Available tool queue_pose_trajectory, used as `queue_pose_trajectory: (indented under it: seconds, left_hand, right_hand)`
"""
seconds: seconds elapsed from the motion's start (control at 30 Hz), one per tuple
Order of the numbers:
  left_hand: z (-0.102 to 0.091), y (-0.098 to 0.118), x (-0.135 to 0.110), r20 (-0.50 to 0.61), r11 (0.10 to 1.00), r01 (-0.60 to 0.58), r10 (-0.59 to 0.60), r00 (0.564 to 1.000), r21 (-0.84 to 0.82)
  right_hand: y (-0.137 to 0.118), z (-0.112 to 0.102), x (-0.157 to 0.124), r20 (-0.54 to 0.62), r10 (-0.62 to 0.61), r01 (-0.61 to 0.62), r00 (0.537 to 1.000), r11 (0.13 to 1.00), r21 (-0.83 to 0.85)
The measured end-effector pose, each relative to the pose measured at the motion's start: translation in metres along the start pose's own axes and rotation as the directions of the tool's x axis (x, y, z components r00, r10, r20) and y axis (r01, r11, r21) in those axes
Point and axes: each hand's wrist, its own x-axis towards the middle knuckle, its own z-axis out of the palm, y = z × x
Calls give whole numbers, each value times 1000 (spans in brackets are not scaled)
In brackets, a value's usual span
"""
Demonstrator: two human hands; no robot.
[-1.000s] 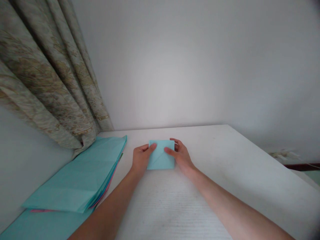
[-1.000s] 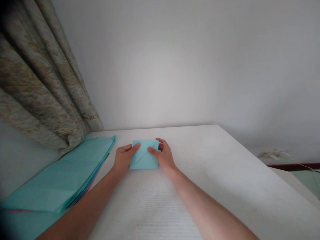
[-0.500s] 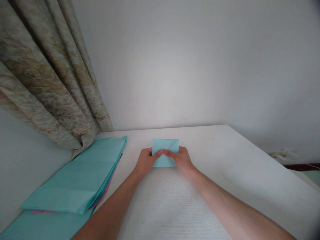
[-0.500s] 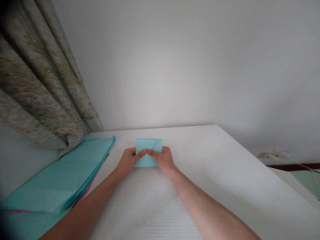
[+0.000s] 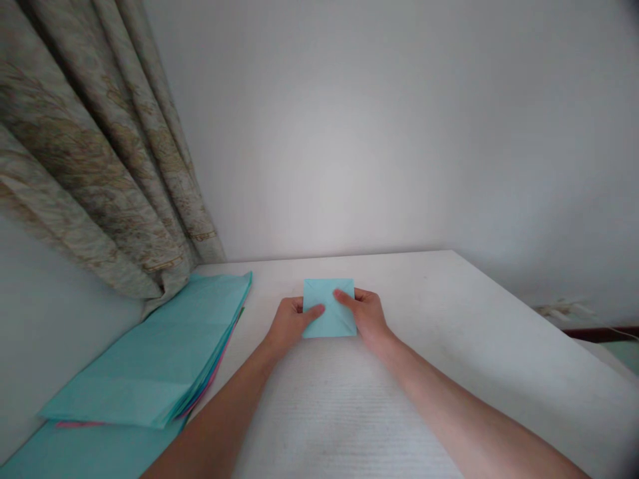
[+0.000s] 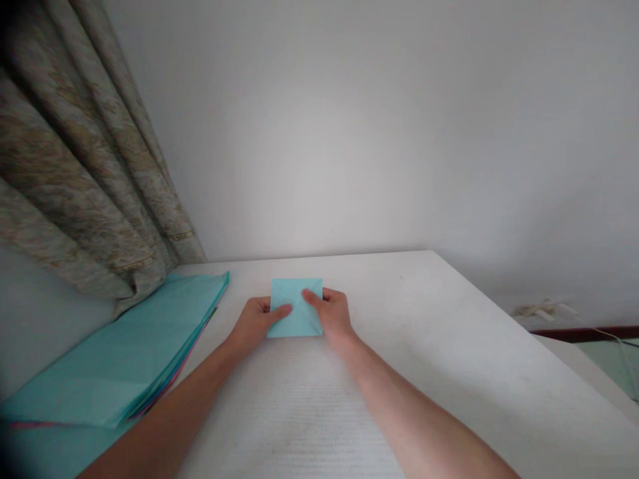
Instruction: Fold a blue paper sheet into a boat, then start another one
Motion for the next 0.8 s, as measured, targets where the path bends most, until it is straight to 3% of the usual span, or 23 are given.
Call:
queue_pose_trajectory:
  seconds: [0.27,0.5,0.7,0.8]
  left_hand:
    - [-4,-4,2,-24,994,39,-42,999,-104]
    - [-2,2,0,-58,995,67,-72,996,-77]
    - [-1,2,0,-80,998,53,-56,995,-45]
    - [-2,0,1,-71,999,38,-37,997,15]
  right_hand:
    - [6,2,-1,95,-68,77,993,993,-94]
    - [3,2,2,-41,-95,95,995,995,14]
    - [7,3,3,112,-57,65,992,996,-66]
    - [9,3,5,44,-76,79,996,995,-63]
